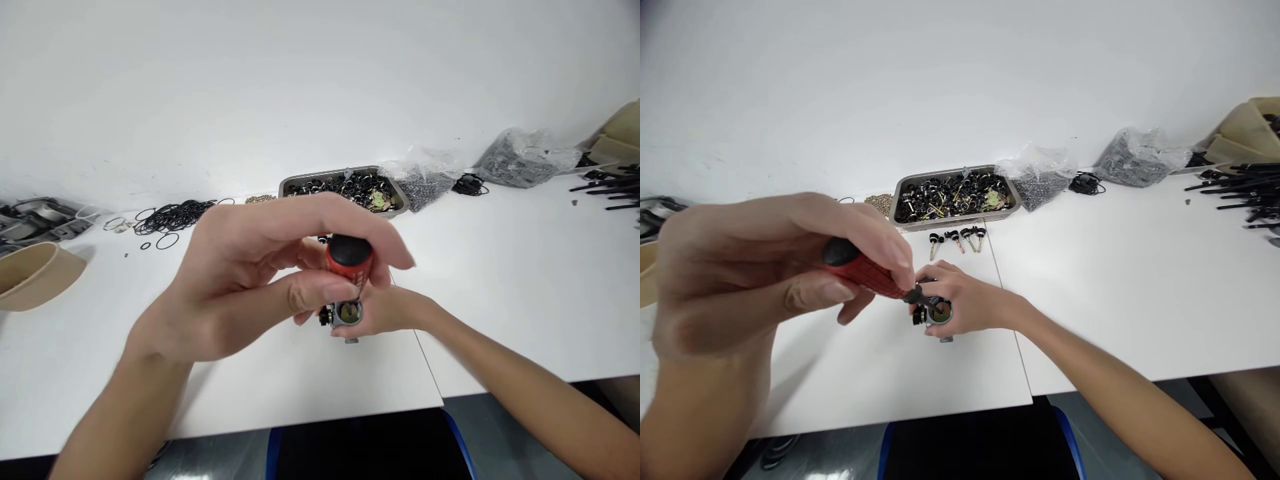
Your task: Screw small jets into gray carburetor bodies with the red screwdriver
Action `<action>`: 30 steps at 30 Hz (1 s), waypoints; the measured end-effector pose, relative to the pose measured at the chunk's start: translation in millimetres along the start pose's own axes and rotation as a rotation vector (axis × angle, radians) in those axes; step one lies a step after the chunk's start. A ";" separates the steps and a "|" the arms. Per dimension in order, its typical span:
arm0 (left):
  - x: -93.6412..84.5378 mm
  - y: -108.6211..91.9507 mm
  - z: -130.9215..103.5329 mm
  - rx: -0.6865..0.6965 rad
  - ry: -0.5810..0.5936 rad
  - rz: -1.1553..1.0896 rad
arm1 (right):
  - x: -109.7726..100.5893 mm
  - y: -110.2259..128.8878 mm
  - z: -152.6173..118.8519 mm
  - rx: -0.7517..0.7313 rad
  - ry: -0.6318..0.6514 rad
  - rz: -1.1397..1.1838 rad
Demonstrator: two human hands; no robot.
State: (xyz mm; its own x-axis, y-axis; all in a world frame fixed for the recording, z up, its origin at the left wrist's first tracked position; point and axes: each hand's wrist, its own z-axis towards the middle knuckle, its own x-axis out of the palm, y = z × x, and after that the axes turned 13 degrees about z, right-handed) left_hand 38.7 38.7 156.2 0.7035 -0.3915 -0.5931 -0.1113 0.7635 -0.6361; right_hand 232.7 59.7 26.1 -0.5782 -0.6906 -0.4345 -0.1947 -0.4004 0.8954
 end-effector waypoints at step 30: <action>10.6 25.6 5.2 0.067 -0.081 -0.146 | -27.3 -18.9 5.8 0.056 0.143 0.621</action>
State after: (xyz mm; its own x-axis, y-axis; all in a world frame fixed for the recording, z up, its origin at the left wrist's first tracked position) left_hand 46.9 56.7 136.3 0.7630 -0.4601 -0.4540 0.0411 0.7355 -0.6762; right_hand 247.5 89.6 21.6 -0.4855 -0.8591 0.1620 0.0996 0.1298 0.9865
